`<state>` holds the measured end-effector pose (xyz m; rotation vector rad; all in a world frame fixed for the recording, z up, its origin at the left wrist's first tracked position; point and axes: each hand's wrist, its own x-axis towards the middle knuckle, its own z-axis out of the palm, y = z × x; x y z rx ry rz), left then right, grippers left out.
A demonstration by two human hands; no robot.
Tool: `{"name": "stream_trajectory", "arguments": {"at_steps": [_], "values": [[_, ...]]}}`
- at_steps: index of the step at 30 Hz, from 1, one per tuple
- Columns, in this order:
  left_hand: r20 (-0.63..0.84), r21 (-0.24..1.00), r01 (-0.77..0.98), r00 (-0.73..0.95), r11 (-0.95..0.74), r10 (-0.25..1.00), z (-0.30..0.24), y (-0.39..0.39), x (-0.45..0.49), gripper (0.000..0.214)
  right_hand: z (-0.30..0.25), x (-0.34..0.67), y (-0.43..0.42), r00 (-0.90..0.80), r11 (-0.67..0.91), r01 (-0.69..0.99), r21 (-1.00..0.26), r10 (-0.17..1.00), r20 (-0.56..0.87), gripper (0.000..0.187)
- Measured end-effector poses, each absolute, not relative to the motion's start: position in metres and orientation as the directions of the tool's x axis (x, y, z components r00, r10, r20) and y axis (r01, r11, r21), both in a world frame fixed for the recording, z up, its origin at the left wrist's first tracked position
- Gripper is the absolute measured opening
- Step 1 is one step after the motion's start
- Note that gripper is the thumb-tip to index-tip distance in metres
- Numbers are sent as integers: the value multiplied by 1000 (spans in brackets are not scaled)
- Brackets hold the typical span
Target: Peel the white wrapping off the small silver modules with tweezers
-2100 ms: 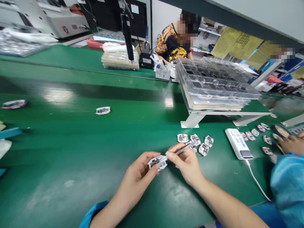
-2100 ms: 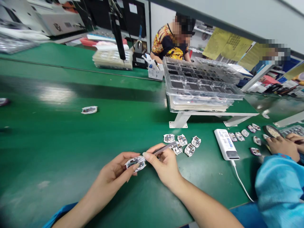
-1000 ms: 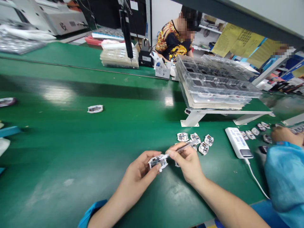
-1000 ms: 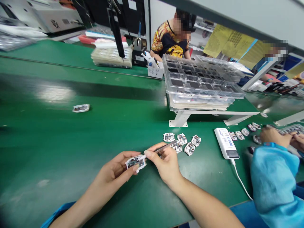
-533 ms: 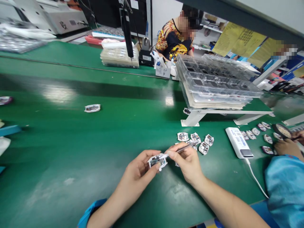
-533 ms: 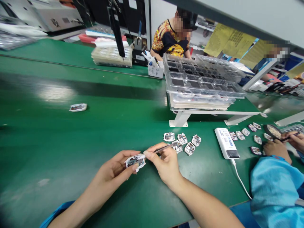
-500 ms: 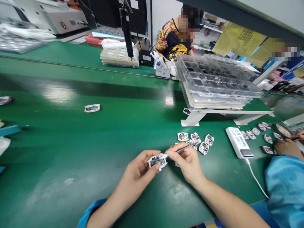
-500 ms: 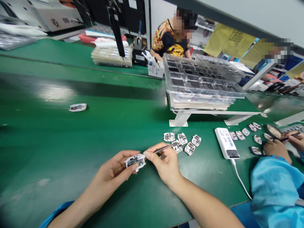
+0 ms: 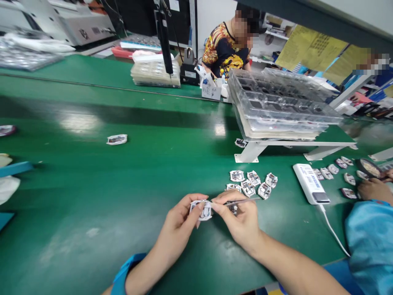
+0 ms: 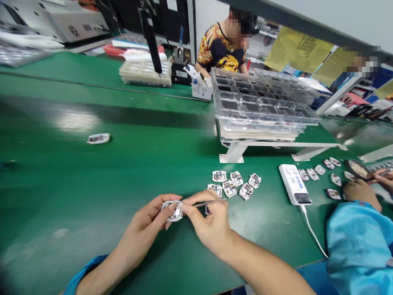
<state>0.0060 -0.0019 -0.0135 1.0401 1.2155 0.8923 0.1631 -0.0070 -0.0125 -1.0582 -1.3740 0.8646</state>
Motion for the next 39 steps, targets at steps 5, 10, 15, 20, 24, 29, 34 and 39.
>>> {"name": "stream_trajectory", "arguments": {"at_steps": [5, 10, 15, 20, 24, 29, 34, 39], "values": [[-318, 945, -23, 167, 326, 933, -17, -1, 6, 36, -10, 166, -5, -50, 530, 213, -821, 845, 533, 12], [-357, 908, -155, 203, 389, 912, -14, -3, 6, 38, -10, 170, -2, -12, 439, 155, -885, 896, 443, 9], [-357, 906, -152, 227, 395, 906, -11, -5, 6, 36, -15, 168, 1, -29, 304, 73, -950, 953, 303, 6], [-344, 919, -112, 242, 378, 907, -14, -6, 4, 30, -17, 168, 3, -53, 76, -54, -996, 995, 79, 7], [-293, 948, -49, 254, 315, 922, -15, -4, 4, 26, -17, 168, 4, 4, -8, -88, -996, 1000, -9, 12], [-244, 969, 39, 283, 243, 927, -14, -4, 5, 25, -18, 166, 4, 56, -28, -82, -996, 998, -33, 15], [-235, 972, 75, 306, 223, 923, -12, -5, 3, 25, -19, 166, 5, 50, -44, -131, -990, 997, -51, 14], [-233, 972, 61, 321, 225, 918, -10, -4, 3, 27, -18, 167, 6, 41, -22, -152, -988, 999, -29, 11]]}}
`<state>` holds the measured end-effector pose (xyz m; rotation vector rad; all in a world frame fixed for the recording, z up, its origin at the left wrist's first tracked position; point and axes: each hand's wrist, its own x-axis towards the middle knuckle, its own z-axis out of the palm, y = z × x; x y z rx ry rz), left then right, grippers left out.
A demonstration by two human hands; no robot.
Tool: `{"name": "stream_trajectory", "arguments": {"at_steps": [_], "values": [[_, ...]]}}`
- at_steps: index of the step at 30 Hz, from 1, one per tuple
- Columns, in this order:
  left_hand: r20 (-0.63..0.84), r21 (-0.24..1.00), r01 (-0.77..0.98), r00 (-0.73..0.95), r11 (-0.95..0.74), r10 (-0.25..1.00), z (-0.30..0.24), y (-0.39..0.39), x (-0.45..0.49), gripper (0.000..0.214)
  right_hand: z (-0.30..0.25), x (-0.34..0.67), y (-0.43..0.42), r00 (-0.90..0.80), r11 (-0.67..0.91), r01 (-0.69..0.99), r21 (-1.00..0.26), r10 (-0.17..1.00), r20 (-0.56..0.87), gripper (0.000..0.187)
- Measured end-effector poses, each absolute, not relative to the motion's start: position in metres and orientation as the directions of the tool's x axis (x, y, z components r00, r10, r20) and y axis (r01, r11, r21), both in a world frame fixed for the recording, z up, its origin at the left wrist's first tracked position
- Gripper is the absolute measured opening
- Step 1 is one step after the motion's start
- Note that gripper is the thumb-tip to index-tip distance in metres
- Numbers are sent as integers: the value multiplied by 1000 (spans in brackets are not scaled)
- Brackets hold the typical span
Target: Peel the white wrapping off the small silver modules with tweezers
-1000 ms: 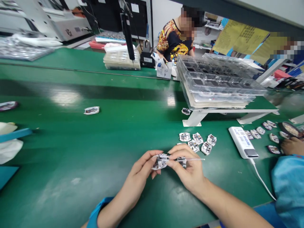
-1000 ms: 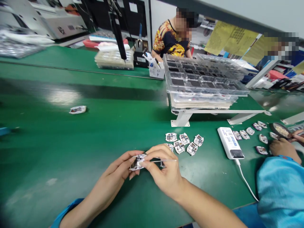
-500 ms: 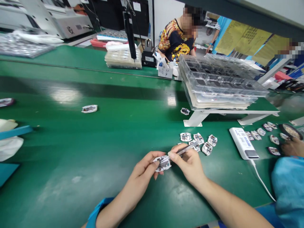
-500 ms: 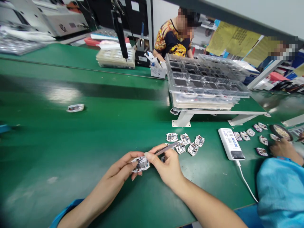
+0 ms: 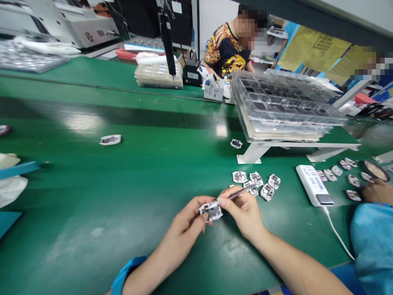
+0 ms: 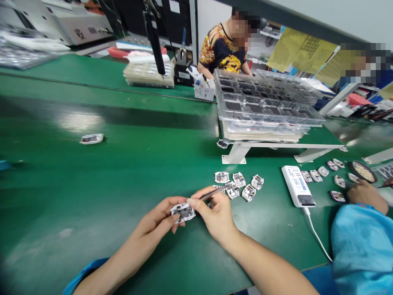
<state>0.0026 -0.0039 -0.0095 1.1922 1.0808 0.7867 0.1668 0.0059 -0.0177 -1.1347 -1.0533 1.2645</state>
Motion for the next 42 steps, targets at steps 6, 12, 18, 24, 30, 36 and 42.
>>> {"name": "stream_trajectory", "arguments": {"at_steps": [6, 12, 18, 24, 30, 36, 42], "values": [[-244, 969, 55, 311, 239, 918, -4, -3, 1, 25, -16, 167, 5, 33, 25, -142, -990, 999, 20, 15], [-238, 971, 65, 330, 229, 914, 1, -1, -3, 25, -15, 168, 5, 0, 57, -143, -988, 998, 58, 14], [-264, 964, 91, 343, 248, 901, -4, -1, -4, 29, -14, 168, 4, -3, 59, -137, -989, 998, 60, 11], [-329, 936, -18, 308, 351, 893, -7, -1, -1, 31, -15, 167, 3, 17, 73, -102, -992, 997, 72, 13], [-401, 864, -217, 249, 454, 882, 2, -3, -1, 25, -17, 168, 2, 106, 65, -124, -990, 993, 52, 14], [-365, 897, -168, 244, 409, 899, 0, -4, 2, 29, -20, 164, 0, 71, 64, -129, -990, 996, 55, 12], [-374, 898, -140, 258, 417, 891, -4, -4, 1, 30, -21, 162, -1, 37, 99, -169, -981, 995, 94, 12]]}}
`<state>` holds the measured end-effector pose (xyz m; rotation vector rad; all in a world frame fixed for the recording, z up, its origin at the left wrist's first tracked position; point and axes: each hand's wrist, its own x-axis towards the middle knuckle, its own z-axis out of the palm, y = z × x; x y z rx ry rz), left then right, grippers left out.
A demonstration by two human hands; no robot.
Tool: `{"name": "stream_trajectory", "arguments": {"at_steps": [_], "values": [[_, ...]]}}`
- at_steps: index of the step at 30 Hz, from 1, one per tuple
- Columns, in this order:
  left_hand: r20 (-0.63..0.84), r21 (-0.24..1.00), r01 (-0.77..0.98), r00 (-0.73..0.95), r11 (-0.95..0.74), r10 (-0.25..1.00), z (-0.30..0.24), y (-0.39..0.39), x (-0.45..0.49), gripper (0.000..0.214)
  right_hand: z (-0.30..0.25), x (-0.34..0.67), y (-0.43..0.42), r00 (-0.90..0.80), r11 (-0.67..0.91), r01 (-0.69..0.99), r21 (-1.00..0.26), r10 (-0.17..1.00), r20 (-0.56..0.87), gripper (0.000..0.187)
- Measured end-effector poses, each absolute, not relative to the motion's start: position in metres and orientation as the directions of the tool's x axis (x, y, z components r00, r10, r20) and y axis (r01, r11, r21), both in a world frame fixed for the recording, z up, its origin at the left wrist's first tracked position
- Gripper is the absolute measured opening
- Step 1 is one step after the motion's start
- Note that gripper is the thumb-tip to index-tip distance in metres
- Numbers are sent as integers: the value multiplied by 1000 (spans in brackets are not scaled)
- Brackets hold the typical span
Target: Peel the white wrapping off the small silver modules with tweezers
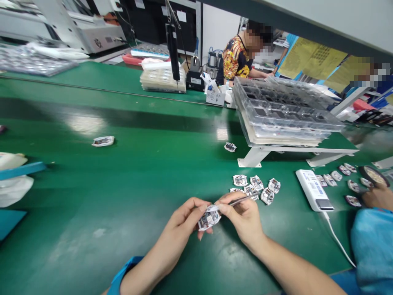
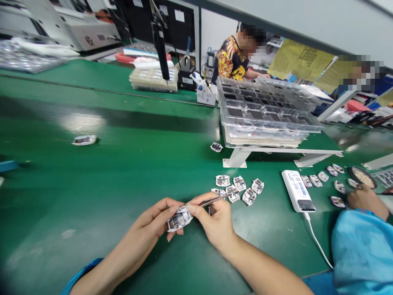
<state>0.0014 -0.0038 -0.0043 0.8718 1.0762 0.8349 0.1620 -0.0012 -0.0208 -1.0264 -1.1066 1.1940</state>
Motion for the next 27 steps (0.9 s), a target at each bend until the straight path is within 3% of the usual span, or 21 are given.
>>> {"name": "stream_trajectory", "arguments": {"at_steps": [3, 7, 10, 18, 27], "values": [[-385, 893, -140, 254, 428, 887, -4, -3, 1, 31, -17, 164, -2, -2, 264, -95, -960, 964, 265, 6], [-412, 884, -129, 243, 450, 878, -2, -2, 0, 33, -8, 167, -3, -79, 537, 79, -840, 843, 532, 8], [-431, 877, -114, 244, 468, 868, -1, -1, 0, 35, -3, 169, -2, -146, 622, 133, -772, 782, 606, 8], [-457, 866, -95, 247, 490, 855, 1, -2, 0, 32, -6, 169, -1, -148, 614, 122, -780, 789, 597, 12], [-438, 885, -45, 264, 464, 860, 1, -1, 0, 30, -12, 169, -1, -37, 377, 33, -925, 926, 376, 5]]}}
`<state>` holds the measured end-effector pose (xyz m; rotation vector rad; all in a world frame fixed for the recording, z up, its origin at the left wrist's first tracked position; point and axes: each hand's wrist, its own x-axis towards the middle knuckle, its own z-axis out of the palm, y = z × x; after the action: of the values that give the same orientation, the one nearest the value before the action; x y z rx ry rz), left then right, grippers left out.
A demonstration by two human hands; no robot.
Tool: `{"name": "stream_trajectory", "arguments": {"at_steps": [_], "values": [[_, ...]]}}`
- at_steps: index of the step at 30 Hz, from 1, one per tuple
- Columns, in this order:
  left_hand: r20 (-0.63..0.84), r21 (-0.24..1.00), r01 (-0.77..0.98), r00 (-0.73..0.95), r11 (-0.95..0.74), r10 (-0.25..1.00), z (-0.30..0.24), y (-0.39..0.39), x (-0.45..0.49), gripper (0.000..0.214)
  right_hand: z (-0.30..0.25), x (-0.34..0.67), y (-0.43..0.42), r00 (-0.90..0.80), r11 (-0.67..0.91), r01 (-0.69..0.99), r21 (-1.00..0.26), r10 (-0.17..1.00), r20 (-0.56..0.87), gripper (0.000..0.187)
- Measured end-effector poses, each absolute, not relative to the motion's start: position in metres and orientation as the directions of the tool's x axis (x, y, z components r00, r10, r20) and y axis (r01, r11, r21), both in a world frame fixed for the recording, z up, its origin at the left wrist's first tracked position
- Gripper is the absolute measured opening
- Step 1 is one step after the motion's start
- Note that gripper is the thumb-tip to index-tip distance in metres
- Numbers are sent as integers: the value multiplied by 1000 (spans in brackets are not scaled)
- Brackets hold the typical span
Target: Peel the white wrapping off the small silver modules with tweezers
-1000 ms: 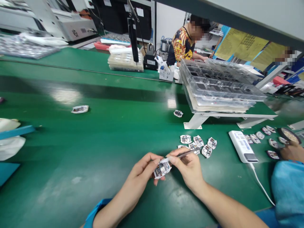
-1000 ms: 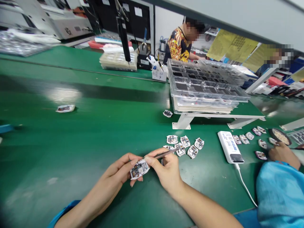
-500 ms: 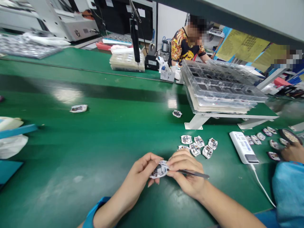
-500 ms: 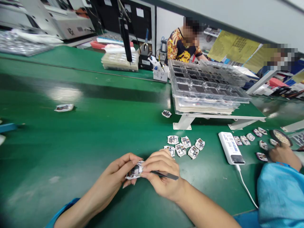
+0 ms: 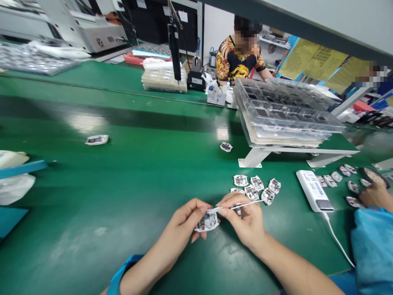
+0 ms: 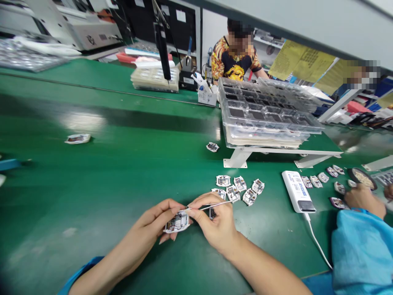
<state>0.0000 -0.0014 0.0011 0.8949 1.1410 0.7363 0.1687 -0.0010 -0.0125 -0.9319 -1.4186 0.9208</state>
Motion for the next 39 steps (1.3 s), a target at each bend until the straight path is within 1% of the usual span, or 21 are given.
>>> {"name": "stream_trajectory", "arguments": {"at_steps": [3, 9, 13, 16, 18, 23, 30, 32, 36, 39], "values": [[-434, 890, -19, 269, 455, 860, 0, -2, 0, 32, -12, 169, -2, -50, 351, 48, -935, 936, 349, 5], [-456, 881, 16, 288, 472, 842, -4, -1, -1, 39, -9, 170, -3, -135, 327, 59, -943, 939, 317, 4], [-499, 859, 27, 278, 512, 821, -2, 0, -1, 41, -9, 171, -1, -165, 227, -27, -974, 960, 228, 4], [-514, 850, 35, 264, 525, 816, 0, 1, -1, 43, -11, 172, 1, -156, 158, -95, -983, 973, 171, 6], [-515, 851, 38, 262, 524, 816, 0, 1, -1, 44, -13, 171, 1, -141, 161, -112, -981, 974, 176, 6], [-510, 854, 34, 254, 519, 822, -1, 0, 0, 45, -14, 168, -1, -126, 223, -107, -969, 964, 236, 6], [-504, 853, -1, 258, 522, 824, 0, 0, -1, 39, -9, 170, -2, -155, 353, 48, -934, 927, 342, 7], [-484, 862, -9, 275, 506, 831, 1, 1, -2, 37, -11, 170, -1, -136, 340, 32, -940, 933, 333, 8], [-464, 874, -5, 297, 487, 835, 4, 1, -3, 34, -17, 169, 0, -91, 259, -65, -964, 960, 264, 8], [-468, 870, -12, 300, 494, 831, 5, 0, -3, 33, -18, 168, -1, -73, 247, -67, -967, 965, 252, 7]]}}
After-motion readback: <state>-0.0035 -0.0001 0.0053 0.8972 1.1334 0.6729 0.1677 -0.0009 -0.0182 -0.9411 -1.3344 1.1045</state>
